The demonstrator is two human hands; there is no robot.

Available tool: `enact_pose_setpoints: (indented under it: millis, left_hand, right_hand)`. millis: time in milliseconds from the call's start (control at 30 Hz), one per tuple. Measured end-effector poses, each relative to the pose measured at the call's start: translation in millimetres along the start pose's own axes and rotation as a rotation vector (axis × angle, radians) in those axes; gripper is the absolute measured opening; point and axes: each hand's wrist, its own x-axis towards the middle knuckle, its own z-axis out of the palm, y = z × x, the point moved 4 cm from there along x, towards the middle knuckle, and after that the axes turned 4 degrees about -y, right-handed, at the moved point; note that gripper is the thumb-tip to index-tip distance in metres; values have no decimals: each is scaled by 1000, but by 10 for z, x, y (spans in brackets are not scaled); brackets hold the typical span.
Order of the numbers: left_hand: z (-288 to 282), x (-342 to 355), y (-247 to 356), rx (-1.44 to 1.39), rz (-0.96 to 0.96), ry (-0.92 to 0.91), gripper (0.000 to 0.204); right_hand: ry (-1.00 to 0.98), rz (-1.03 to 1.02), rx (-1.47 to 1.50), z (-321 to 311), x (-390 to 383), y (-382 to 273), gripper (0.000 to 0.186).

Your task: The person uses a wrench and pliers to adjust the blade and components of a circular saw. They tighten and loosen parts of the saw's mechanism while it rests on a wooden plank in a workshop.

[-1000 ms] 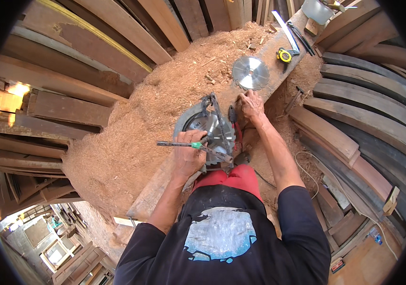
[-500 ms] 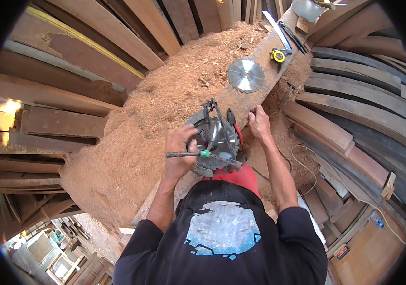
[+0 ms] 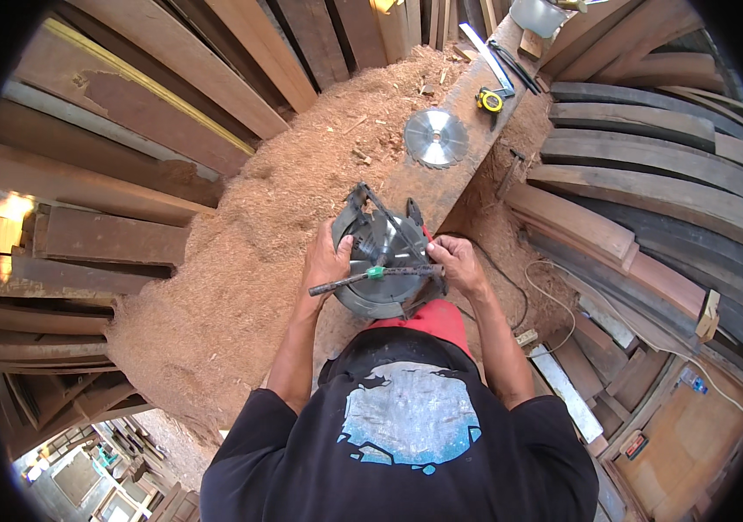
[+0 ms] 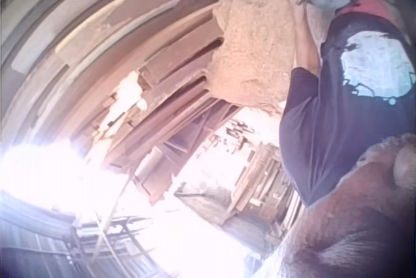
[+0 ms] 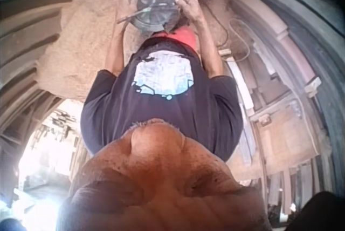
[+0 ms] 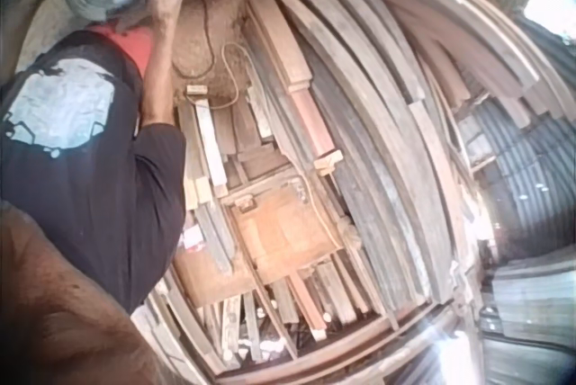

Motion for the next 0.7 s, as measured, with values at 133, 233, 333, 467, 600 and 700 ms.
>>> enact_pose_setpoints:
  millis: [133, 233, 333, 467, 600, 700]
  left_hand:
    - [-22, -164, -48, -61, -71, 6, 48]
    - [14, -208, -174, -126, -107, 5, 50]
    - [23, -226, -156, -147, -111, 6, 51]
    - [54, -216, -169, -121, -102, -8, 53]
    - [69, -219, -187, -72, -22, 34, 54]
    - [74, -218, -208, -77, -4, 31, 55]
  right_hand:
    - [67, -77, -302, -21, 265, -185, 35]
    - [96, -190, -565, 18, 391, -465, 37]
    - [87, -273, -728, 58, 479, -612, 35]
    - [33, -227, -805, 51, 484, -707, 38]
    - [5, -157, -744, 95, 477, -778, 39]
    - [-22, -172, -808, 111, 663, -773, 39]
